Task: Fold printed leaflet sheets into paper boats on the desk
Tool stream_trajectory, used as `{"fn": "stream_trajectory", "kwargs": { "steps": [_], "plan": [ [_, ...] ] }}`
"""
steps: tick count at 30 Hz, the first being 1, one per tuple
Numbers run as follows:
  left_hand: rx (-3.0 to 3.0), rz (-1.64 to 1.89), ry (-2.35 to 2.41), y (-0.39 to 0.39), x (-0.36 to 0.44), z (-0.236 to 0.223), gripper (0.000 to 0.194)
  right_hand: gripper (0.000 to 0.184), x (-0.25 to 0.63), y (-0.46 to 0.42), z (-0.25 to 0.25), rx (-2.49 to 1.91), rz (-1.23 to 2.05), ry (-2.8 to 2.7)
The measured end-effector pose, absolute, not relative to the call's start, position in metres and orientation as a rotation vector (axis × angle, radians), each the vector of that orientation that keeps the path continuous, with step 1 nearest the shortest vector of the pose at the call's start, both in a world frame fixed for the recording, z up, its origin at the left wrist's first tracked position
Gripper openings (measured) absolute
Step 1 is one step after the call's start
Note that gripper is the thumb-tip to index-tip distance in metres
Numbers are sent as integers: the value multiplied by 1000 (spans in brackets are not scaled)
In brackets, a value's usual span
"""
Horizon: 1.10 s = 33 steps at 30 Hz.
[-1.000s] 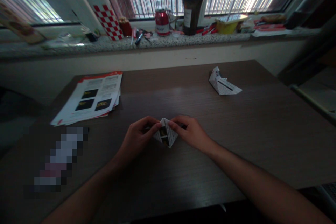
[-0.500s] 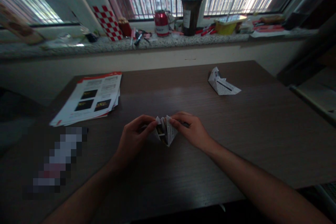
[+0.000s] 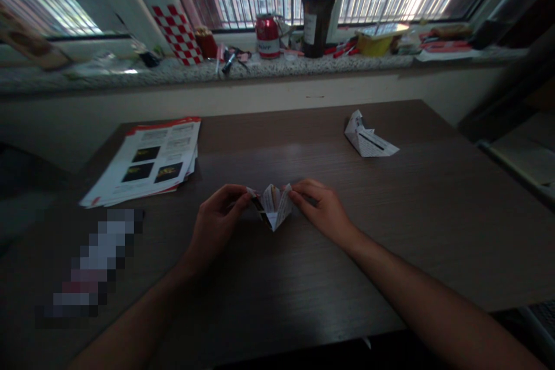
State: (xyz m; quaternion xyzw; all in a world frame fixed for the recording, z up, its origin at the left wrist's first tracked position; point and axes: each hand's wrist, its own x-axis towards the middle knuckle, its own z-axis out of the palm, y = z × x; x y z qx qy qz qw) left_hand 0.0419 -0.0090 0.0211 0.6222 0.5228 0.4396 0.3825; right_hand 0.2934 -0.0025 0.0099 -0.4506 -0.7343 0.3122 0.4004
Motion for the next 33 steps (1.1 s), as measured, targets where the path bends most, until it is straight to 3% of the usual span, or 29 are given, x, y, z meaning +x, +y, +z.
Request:
{"fn": "stream_trajectory", "kwargs": {
  "steps": [6,14,21,33],
  "plan": [
    [1608,1076,1328,-7,40,17,16,34,298,-3,10,-1204,673,-2010],
    [1679,1021,1402,-2,33,13,12,18,305,-2,13,-1230,688,-2076],
    [1767,996,1304,-1,27,10,18,19,308,1,10,-1258,671,-2051],
    [1909,995,1312,3,18,16,9,14,313,4,9,-1308,706,-1972]
  ]
}}
